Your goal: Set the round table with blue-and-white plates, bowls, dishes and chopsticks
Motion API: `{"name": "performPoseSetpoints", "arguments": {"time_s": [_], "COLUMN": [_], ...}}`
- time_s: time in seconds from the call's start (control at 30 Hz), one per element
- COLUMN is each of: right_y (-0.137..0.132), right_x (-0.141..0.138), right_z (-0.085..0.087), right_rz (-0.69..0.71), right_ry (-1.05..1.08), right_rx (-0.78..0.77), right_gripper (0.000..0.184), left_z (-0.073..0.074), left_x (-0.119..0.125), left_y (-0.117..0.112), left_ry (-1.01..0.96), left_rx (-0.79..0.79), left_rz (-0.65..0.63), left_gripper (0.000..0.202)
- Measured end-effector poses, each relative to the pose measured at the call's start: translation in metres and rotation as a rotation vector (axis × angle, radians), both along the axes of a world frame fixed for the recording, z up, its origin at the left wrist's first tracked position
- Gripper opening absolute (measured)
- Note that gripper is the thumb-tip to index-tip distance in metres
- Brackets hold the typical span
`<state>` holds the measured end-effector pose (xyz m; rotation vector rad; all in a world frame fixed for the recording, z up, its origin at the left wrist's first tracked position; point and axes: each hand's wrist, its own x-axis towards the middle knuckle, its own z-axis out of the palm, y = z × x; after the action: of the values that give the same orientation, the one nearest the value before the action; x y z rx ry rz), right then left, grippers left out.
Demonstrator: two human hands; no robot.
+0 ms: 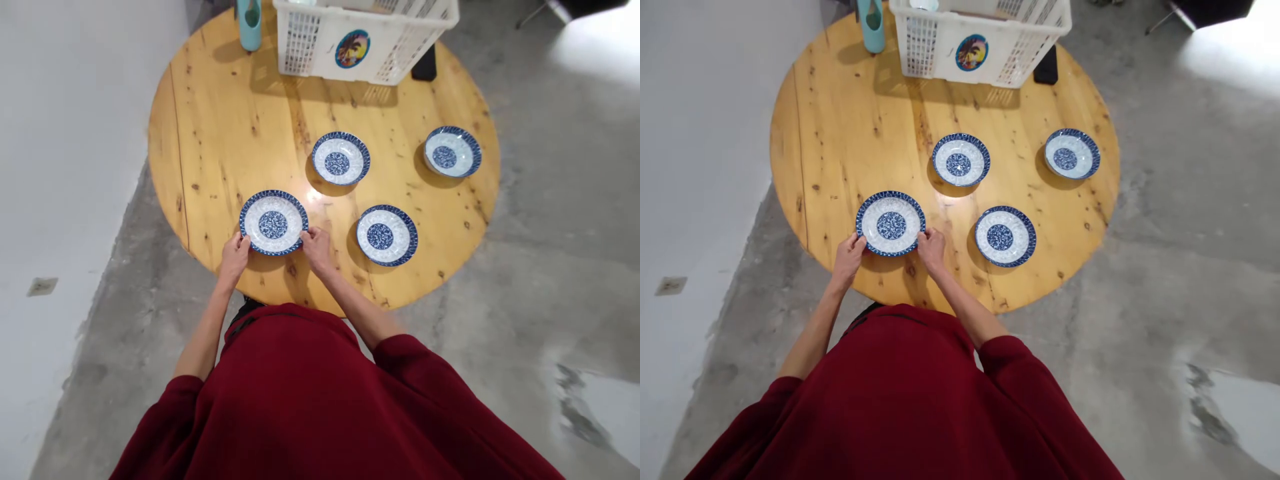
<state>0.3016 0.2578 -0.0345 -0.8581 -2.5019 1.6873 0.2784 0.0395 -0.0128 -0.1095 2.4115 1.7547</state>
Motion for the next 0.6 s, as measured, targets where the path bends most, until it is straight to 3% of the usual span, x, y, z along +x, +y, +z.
{"name": "performPoseSetpoints", "arguments": {"time_s": [0.13,0.27,0.6], "right_y": [-0.026,-0.043,-0.06], "right_x": [-0.007,-0.015,-0.026], "right_z": [-0.005,-0.01,-0.017], "right_rz": [-0.094,-0.126,-0.22], "right_ry": [-0.005,0.01,0.005], "right_rx": [-0.055,-0.11,-0.104], "right_gripper": [0.011,0.011,0.006], "left_z": [-0.009,-0.014,-0.021], "left_x": [-0.018,-0.036,-0.072], "left_y": [-0.018,-0.027,-0.037], "left_ry": [0.017,-0.038,-0.06], "left_rx": [-0.064,0.014,0.073], "left_rz": [0.013,0.021,-0.061], "left_gripper": [0.032,0.029,0.026]}}
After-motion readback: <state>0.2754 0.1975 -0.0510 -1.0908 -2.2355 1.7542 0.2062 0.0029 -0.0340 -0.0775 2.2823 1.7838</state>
